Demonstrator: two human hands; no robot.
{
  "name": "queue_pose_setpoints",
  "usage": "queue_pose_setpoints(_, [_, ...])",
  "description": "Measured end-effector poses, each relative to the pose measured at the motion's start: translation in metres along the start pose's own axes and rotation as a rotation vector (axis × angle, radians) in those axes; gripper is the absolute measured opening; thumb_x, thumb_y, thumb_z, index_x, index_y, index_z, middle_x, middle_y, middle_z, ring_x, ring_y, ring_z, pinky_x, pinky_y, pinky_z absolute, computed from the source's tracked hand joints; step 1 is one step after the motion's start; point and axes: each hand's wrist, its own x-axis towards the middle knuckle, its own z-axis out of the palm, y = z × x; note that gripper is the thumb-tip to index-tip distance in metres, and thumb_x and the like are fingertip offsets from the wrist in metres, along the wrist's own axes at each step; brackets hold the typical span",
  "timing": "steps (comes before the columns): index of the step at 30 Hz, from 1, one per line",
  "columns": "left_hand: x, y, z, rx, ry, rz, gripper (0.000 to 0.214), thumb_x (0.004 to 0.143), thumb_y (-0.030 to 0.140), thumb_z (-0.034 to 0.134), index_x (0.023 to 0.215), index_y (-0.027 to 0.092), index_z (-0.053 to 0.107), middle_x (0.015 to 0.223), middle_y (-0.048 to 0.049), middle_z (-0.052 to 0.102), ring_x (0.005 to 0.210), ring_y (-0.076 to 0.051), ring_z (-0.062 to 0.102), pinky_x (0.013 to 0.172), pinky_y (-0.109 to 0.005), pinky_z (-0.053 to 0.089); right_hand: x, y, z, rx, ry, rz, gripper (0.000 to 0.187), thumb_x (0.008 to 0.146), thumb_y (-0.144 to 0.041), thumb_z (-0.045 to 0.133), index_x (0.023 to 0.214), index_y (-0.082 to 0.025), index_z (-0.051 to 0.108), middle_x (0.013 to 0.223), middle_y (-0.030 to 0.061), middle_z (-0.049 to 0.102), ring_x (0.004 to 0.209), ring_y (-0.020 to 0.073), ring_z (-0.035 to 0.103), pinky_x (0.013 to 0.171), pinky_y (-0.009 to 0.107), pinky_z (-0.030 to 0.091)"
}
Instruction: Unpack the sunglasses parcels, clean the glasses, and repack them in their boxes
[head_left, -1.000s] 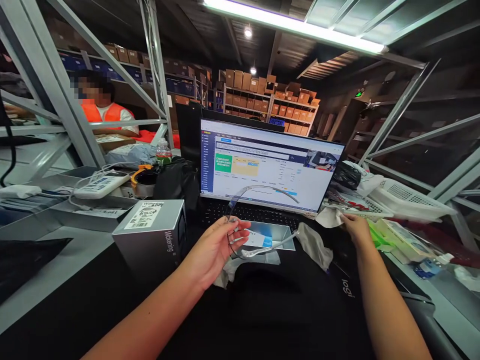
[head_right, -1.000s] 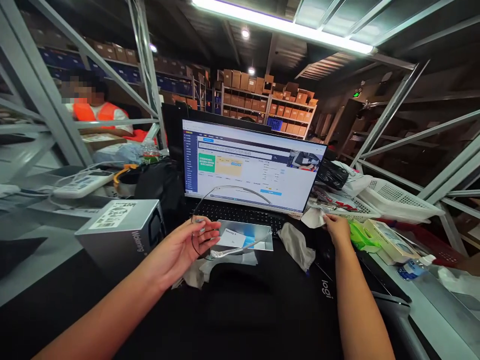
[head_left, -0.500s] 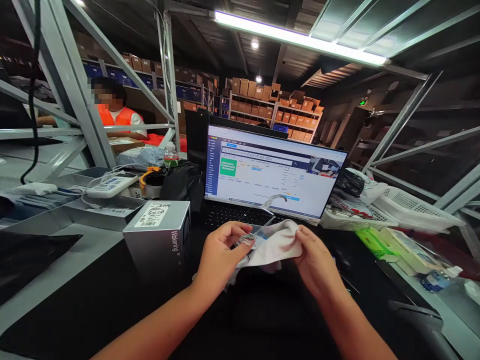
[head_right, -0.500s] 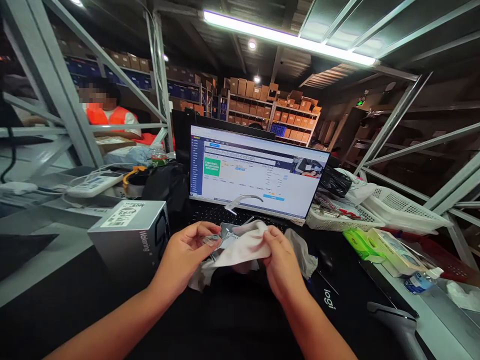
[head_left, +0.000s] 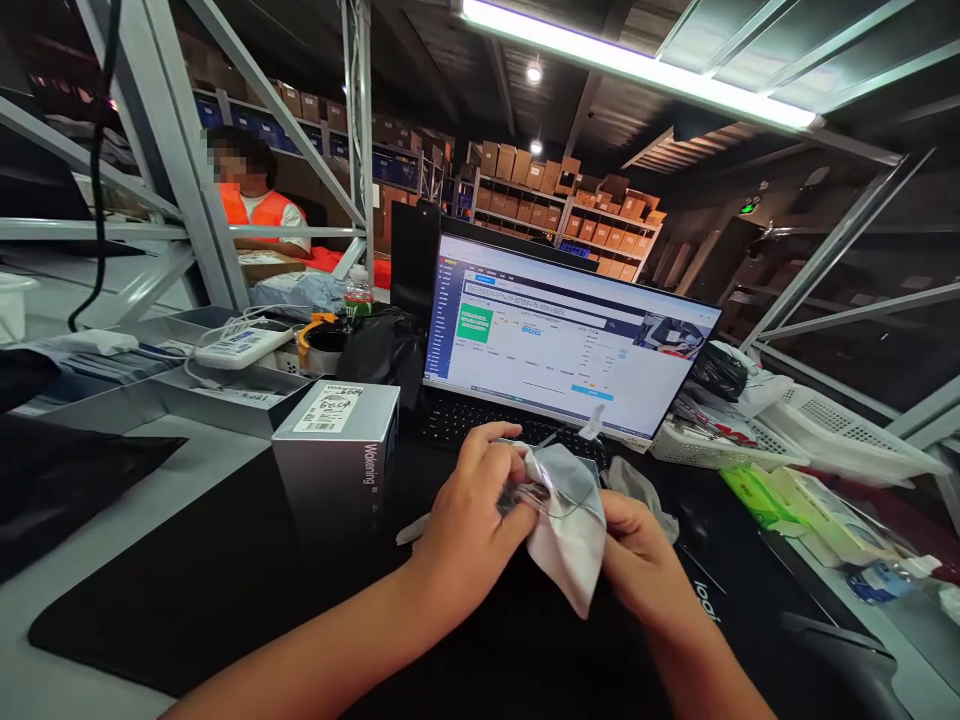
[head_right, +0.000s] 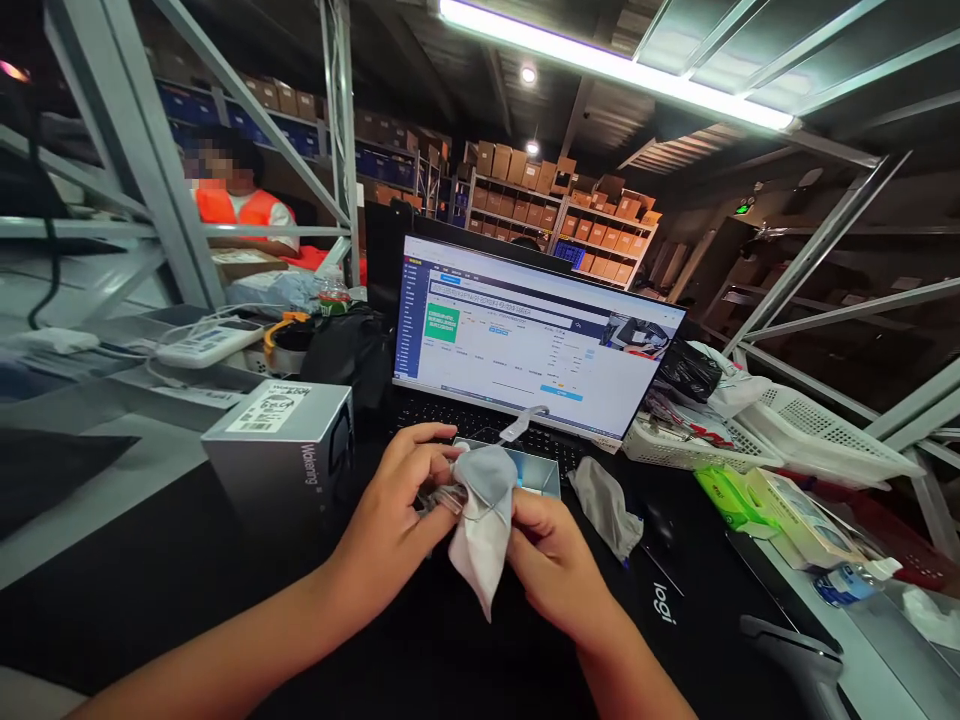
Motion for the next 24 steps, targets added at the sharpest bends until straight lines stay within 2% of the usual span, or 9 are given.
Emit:
queue_pose_setpoints(2, [-0.001, 0.001, 0.000, 0.034, -0.037, -0.030, 0.012, 0.083, 0.014, 0.057, 0.084, 0.023, 0.049, 0.134, -0.0099, 0.051, 0.113, -0.026, 0.063, 0.097, -0.045, 0.052, 0.004, -0.002, 0.003, -0.043, 0.082, -0.055, 0.015, 0.073, -0.031, 0.083, 0.069, -0.021, 0.074, 0.065, -0.0007, 0.060, 0.059, 0.0133, 0.046, 0.058, 0.026, 0.042])
queue_pose_setpoints(5, [-0.002, 0.002, 0.000, 0.097, -0.067, -0.054, 0.014, 0.083, 0.018, 0.060, 0.082, 0.023, 0.047, 0.132, -0.0093, 0.053, 0.105, -0.027, 0.067, 0.094, -0.047, 0.054, 0.005, 0.003, 0.012, -0.083, 0.239, -0.106, 0.022, 0.054, -0.023, 0.093, 0.064, -0.020, 0.073, 0.060, -0.0028, 0.060, 0.055, 0.0121, 0.045, 0.052, 0.025, 0.042])
queue_pose_setpoints(9, [-0.001, 0.004, 0.000, 0.206, -0.142, -0.025, 0.020, 0.082, 0.018, 0.064, 0.083, 0.024, 0.045, 0.132, -0.0093, 0.055, 0.101, -0.029, 0.069, 0.081, -0.045, 0.058, 0.004, 0.013, 0.020, -0.048, 0.454, -0.063, 0.022, 0.055, -0.023, 0.092, 0.067, -0.021, 0.074, 0.061, -0.0026, 0.064, 0.055, 0.0131, 0.049, 0.053, 0.025, 0.046])
queue_pose_setpoints(14, [0.001, 0.005, 0.000, 0.262, -0.202, 0.045, 0.026, 0.084, 0.021, 0.070, 0.089, 0.024, 0.045, 0.137, -0.0100, 0.054, 0.106, -0.029, 0.070, 0.082, -0.045, 0.060, 0.004, 0.011, 0.019, 0.069, 0.393, 0.049, 0.027, 0.053, -0.023, 0.092, 0.074, -0.022, 0.075, 0.066, -0.0011, 0.068, 0.058, 0.0151, 0.054, 0.059, 0.028, 0.049])
queue_pose_setpoints(17, [0.000, 0.004, 0.001, 0.283, -0.205, 0.095, 0.030, 0.083, 0.021, 0.072, 0.089, 0.025, 0.044, 0.137, -0.0096, 0.055, 0.112, -0.029, 0.069, 0.084, -0.043, 0.062, 0.005, 0.011, 0.017, 0.112, 0.365, 0.089, 0.029, 0.052, -0.023, 0.092, 0.073, -0.021, 0.073, 0.063, -0.0024, 0.064, 0.057, 0.0141, 0.050, 0.057, 0.028, 0.046])
queue_pose_setpoints(19, [-0.001, 0.003, 0.002, 0.290, -0.209, 0.123, 0.030, 0.083, 0.018, 0.071, 0.090, 0.025, 0.043, 0.139, -0.0100, 0.055, 0.113, -0.029, 0.069, 0.086, -0.043, 0.062, 0.006, 0.015, 0.016, 0.121, 0.387, 0.081, 0.030, 0.051, -0.023, 0.092, 0.061, -0.021, 0.063, 0.055, -0.0053, 0.053, 0.053, 0.0110, 0.042, 0.052, 0.025, 0.040])
queue_pose_setpoints(21, [-0.002, 0.002, 0.003, 0.284, -0.212, 0.130, 0.027, 0.084, 0.014, 0.067, 0.092, 0.025, 0.043, 0.140, -0.0117, 0.054, 0.113, -0.029, 0.069, 0.090, -0.046, 0.062, 0.007, 0.020, 0.015, 0.126, 0.418, 0.053, 0.046, 0.053, -0.023, 0.091, 0.052, -0.021, 0.045, 0.052, -0.0072, 0.043, 0.052, 0.0088, 0.033, 0.049, 0.023, 0.034])
queue_pose_setpoints(22, [-0.003, 0.002, 0.004, 0.275, -0.215, 0.125, 0.026, 0.084, 0.013, 0.065, 0.093, 0.025, 0.044, 0.141, -0.0127, 0.054, 0.113, -0.030, 0.069, 0.091, -0.048, 0.061, 0.007, 0.023, 0.015, 0.127, 0.428, 0.039, 0.052, 0.053, -0.023, 0.090, 0.051, -0.021, 0.038, 0.051, -0.0077, 0.040, 0.052, 0.0083, 0.031, 0.048, 0.022, 0.032])
queue_pose_setpoints(24, [-0.004, 0.003, 0.004, 0.251, -0.222, 0.108, 0.024, 0.085, 0.012, 0.062, 0.092, 0.024, 0.044, 0.142, -0.0142, 0.054, 0.111, -0.031, 0.070, 0.092, -0.051, 0.061, 0.007, 0.026, 0.015, 0.126, 0.430, 0.027, 0.056, 0.055, -0.023, 0.089, 0.052, -0.022, 0.034, 0.052, -0.0077, 0.040, 0.052, 0.0081, 0.030, 0.048, 0.022, 0.031])
